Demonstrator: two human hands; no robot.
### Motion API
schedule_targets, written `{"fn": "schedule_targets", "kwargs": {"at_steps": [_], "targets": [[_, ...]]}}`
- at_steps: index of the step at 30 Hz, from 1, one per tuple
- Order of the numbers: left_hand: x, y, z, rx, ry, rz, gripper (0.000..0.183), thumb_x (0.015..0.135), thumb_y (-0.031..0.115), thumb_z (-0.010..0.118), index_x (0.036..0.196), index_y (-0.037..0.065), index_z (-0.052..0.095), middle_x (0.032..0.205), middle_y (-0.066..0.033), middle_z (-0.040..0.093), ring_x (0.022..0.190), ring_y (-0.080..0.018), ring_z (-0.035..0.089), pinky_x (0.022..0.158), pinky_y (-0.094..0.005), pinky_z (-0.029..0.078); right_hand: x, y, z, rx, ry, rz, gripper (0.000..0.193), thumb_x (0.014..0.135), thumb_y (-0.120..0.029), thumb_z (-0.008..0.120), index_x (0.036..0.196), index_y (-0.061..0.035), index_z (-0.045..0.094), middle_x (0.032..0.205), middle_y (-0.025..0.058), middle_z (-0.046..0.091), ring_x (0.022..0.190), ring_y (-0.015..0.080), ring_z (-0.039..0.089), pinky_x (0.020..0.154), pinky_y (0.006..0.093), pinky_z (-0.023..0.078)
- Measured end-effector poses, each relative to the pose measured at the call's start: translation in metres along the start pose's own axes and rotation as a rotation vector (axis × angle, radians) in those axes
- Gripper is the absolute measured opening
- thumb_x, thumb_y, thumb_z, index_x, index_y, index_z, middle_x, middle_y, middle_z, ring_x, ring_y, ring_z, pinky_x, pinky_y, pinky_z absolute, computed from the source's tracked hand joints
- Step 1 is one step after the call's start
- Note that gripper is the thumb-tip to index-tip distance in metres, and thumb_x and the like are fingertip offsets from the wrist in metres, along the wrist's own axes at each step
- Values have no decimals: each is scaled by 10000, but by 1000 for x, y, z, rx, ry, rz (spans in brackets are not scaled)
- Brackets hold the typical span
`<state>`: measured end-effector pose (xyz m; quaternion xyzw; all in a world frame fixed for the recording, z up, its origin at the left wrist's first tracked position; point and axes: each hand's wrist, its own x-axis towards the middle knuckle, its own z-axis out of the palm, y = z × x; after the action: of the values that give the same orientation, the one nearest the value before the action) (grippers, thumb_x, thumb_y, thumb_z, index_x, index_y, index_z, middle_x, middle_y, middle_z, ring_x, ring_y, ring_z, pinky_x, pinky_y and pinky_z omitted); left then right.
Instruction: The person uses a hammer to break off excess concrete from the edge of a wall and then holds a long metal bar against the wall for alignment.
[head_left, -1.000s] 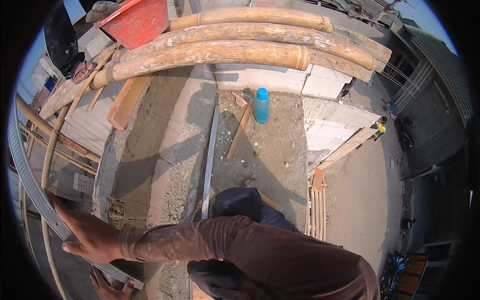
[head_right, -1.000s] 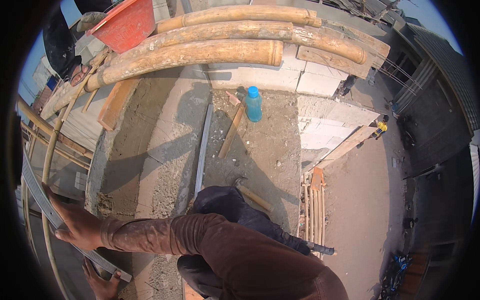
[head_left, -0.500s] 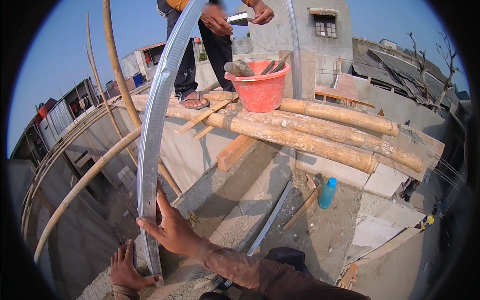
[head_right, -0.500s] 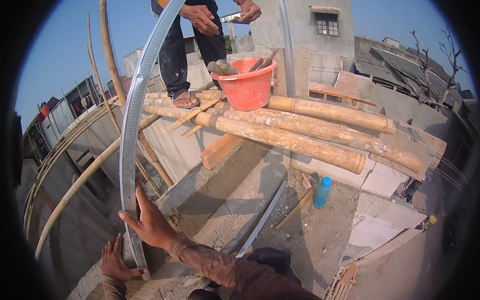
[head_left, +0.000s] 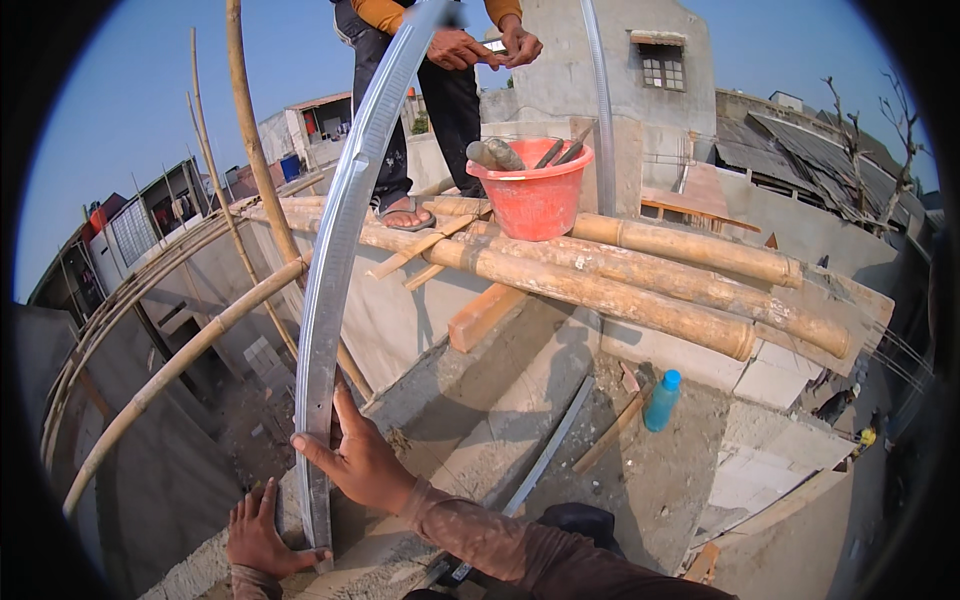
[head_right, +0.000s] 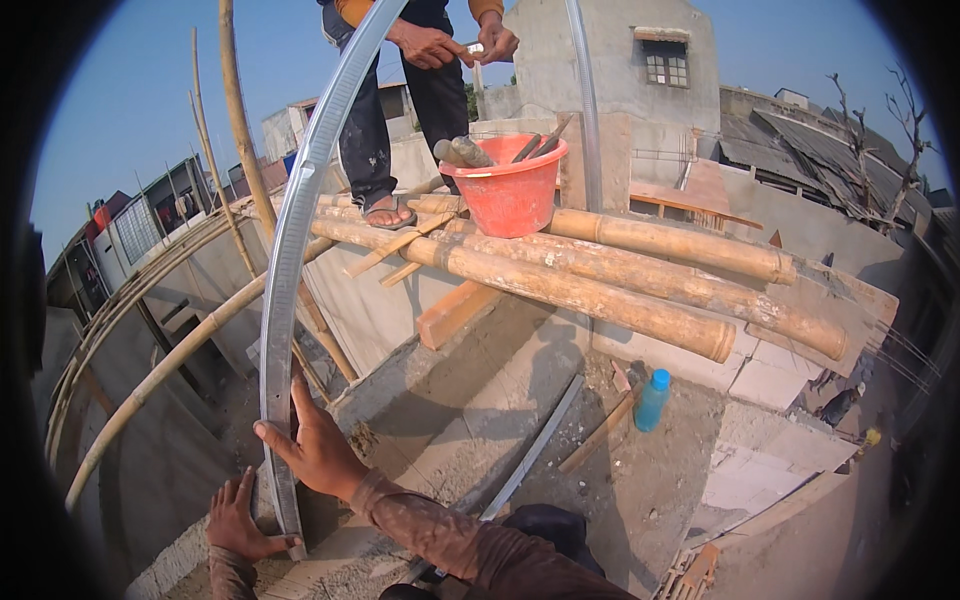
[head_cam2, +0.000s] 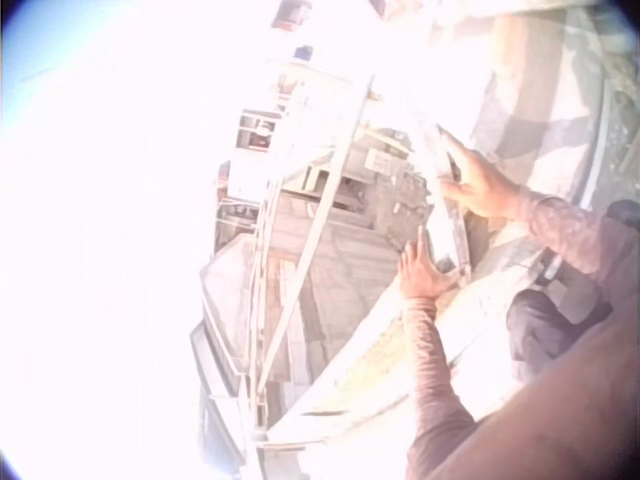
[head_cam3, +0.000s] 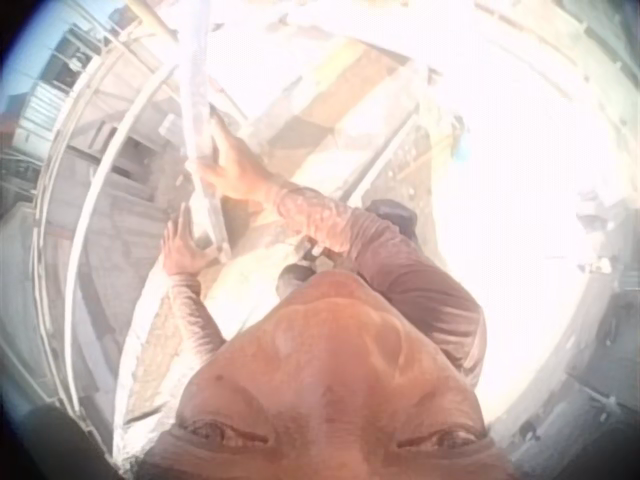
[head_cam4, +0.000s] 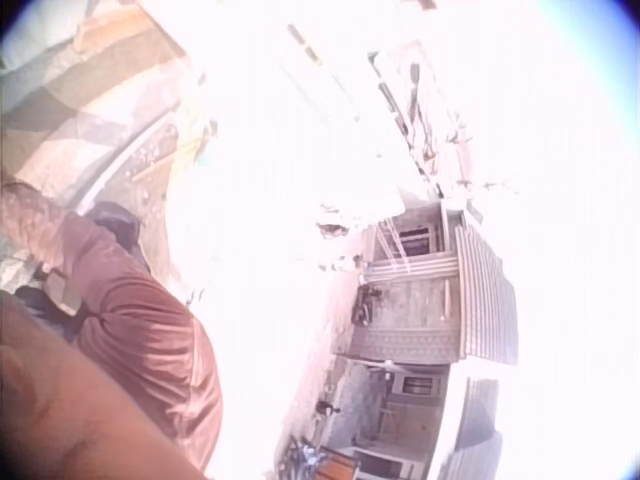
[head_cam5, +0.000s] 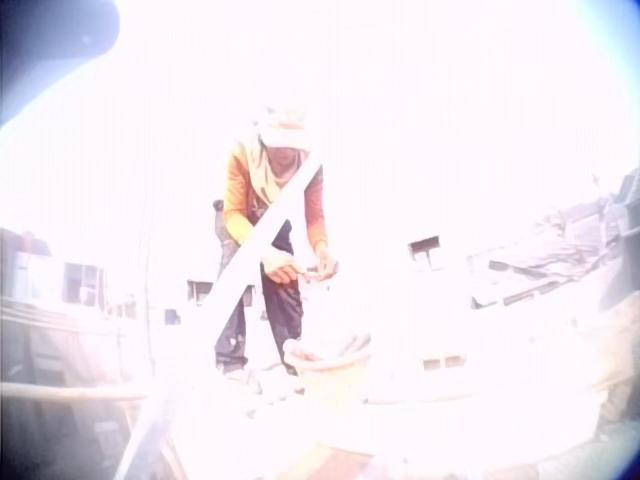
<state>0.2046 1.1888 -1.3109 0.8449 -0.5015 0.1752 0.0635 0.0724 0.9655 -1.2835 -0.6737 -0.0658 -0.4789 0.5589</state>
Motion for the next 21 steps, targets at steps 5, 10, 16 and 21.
{"fn": "schedule_targets", "kwargs": {"at_steps": [5,10,16,21], "targets": [[-1,0,0,3,-23,-22,1351,364,769,826,1443,40,465,1253,-216,560,1156,-416,552,1010,-524,421,1,1,1,6,18,-28,895,978,-295,632,1555,70,54,1553,330,278,1428,404,357,1140,411,318],[-1,1,-1,29,-17,-21,1359,367,785,815,1447,40,461,1231,-223,565,1146,-415,555,1011,-525,417,1,0,0,-29,18,-40,899,979,-305,630,1556,69,51,1561,333,259,1445,410,327,1153,411,302],[-1,-1,1,17,-16,-16,1366,367,793,811,1449,37,460,1227,-225,563,1143,-410,555,1008,-526,417,1,5,0,-27,19,-58,901,983,-322,623,1557,69,48,1573,336,225,1460,417,294,1164,416,288],[-2,-2,1,17,-33,-20,1359,383,799,807,1452,36,457,1233,-238,555,1157,-416,549,1012,-531,414,-1,8,2,-45,24,-3,863,980,-258,643,1559,52,82,1508,265,349,1366,310,404,1110,381,348]]}}
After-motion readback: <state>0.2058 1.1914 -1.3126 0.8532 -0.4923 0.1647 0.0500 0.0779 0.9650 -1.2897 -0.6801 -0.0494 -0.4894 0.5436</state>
